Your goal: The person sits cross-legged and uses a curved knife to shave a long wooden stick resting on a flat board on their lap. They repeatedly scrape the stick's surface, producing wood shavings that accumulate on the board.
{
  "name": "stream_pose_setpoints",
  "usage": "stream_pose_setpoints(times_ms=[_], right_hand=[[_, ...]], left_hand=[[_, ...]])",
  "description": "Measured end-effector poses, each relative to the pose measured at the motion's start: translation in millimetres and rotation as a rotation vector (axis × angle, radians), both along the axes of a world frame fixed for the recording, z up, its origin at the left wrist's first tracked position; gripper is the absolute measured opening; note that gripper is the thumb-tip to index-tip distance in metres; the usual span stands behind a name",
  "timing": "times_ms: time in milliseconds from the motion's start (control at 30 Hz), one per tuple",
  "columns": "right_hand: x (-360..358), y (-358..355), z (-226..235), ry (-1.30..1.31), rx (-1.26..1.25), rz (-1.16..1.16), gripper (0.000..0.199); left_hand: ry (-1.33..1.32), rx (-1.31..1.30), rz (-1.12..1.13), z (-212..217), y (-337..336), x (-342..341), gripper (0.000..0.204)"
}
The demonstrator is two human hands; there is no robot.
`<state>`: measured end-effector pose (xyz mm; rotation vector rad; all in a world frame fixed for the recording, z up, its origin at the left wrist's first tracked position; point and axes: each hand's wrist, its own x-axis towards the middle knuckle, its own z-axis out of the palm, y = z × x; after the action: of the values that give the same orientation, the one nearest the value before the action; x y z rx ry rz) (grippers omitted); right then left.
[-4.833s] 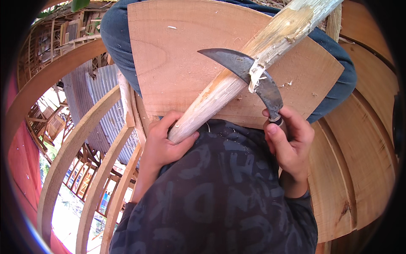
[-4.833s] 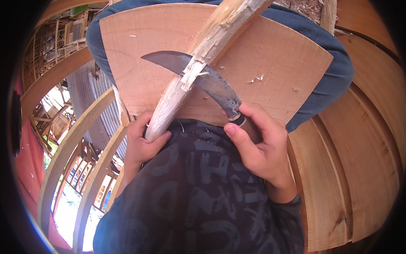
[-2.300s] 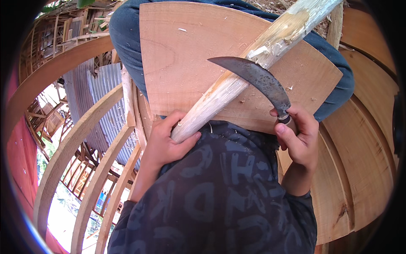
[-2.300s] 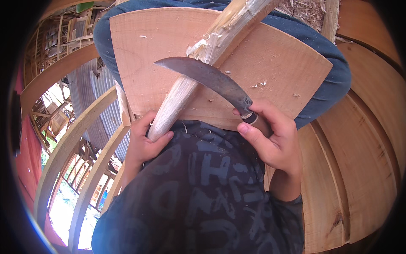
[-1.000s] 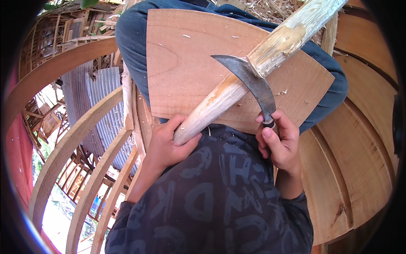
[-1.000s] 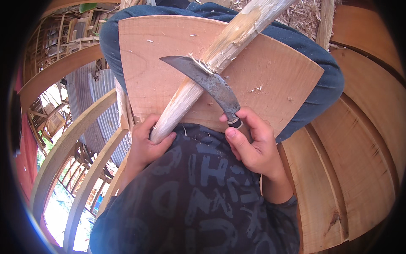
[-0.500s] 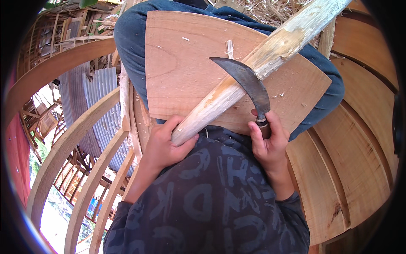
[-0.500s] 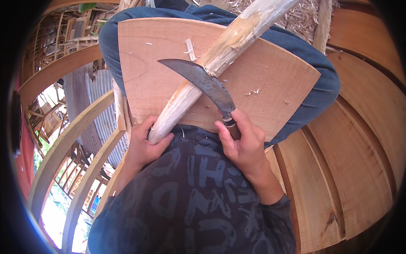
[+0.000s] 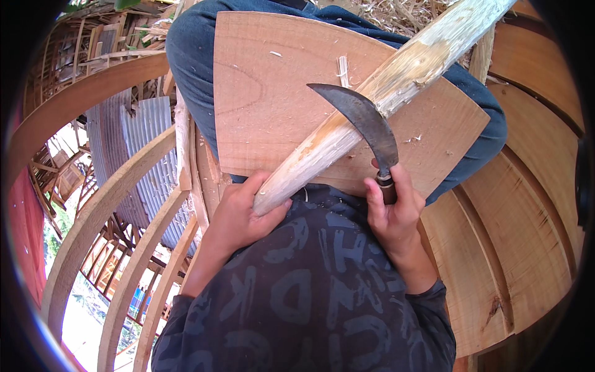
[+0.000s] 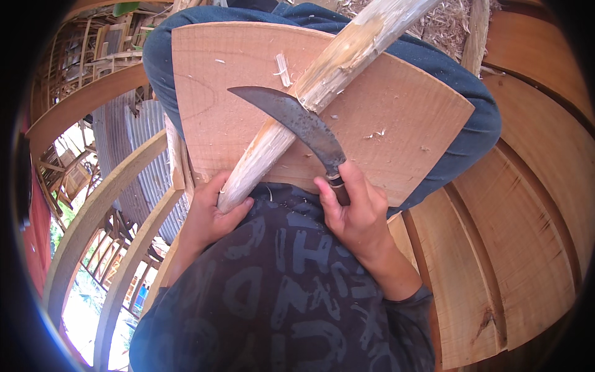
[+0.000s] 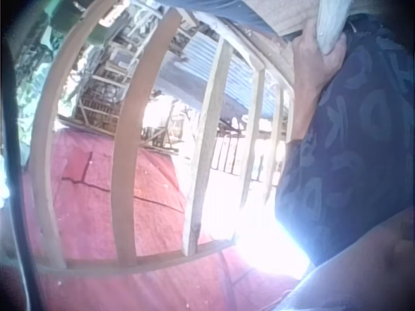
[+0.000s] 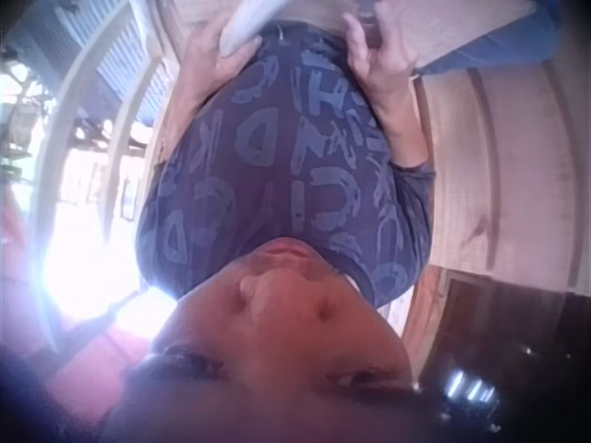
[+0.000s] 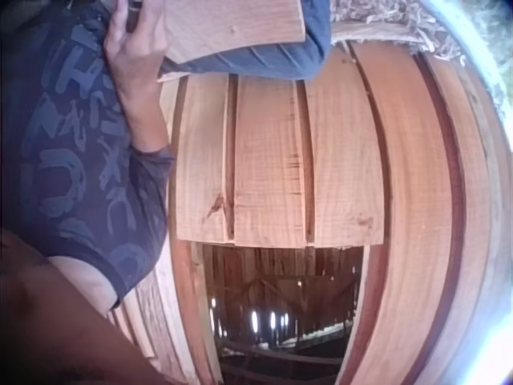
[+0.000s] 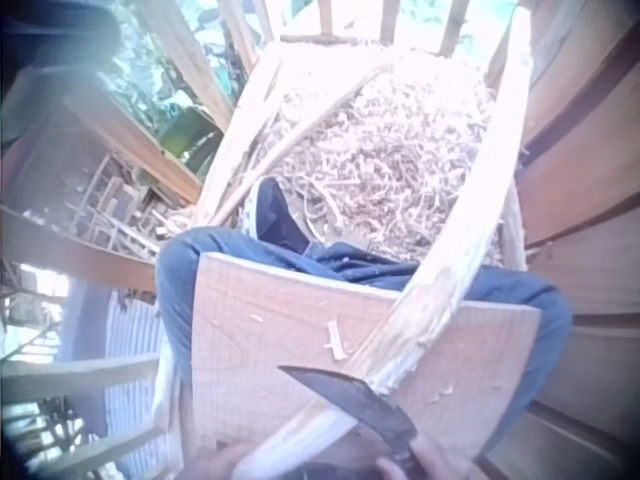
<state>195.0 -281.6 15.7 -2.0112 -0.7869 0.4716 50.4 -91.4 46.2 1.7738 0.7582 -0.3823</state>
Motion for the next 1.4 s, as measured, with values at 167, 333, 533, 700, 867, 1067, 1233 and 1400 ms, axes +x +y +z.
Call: stream_pose_setpoints(times_ms=[167, 333, 533, 700, 867, 1067, 1233, 1400], right_hand=[[16.4, 2.8, 0.8, -0.153, -0.027, 0.082, 0.034], [21.7, -3.7, 25.6, 0.401, 0.009, 0.243, 0.029], [18.2, -13.1, 35.3, 0.952, 0.039, -0.198, 0.026], [4.1, -3.1, 28.3, 1.191, 0.293, -0.302, 0.027], [24.5, -5.2, 27.1, 1.733, 0.377, -0.105, 0.016], [14.6, 6.1, 30.9, 1.340, 0.067, -0.193, 0.013], [6.7, 7.4, 28.1, 1.023, -0.080, -0.175, 0.015], [3.8, 12.8, 19.5, 0.402, -0.065, 0.004, 0.016]], left_hand=[[0.049, -0.125, 0.006, 6.7, -1.8, 1.0, 0.035], [0.005, 0.046, -0.054, 5.7, -3.8, -1.6, 0.034], [-0.058, 0.099, -0.006, 4.0, -8.1, -2.9, 0.033], [-0.025, 0.071, 0.014, 6.0, -8.4, -0.2, 0.034], [-0.041, 0.082, 0.031, 3.0, -9.0, -1.6, 0.035], [-0.024, 0.048, 0.036, 4.4, -6.9, 1.6, 0.033], [0.006, 0.036, 0.014, 2.6, -4.4, 1.0, 0.033], [0.033, -0.031, 0.045, 4.5, -4.8, 1.0, 0.033]])
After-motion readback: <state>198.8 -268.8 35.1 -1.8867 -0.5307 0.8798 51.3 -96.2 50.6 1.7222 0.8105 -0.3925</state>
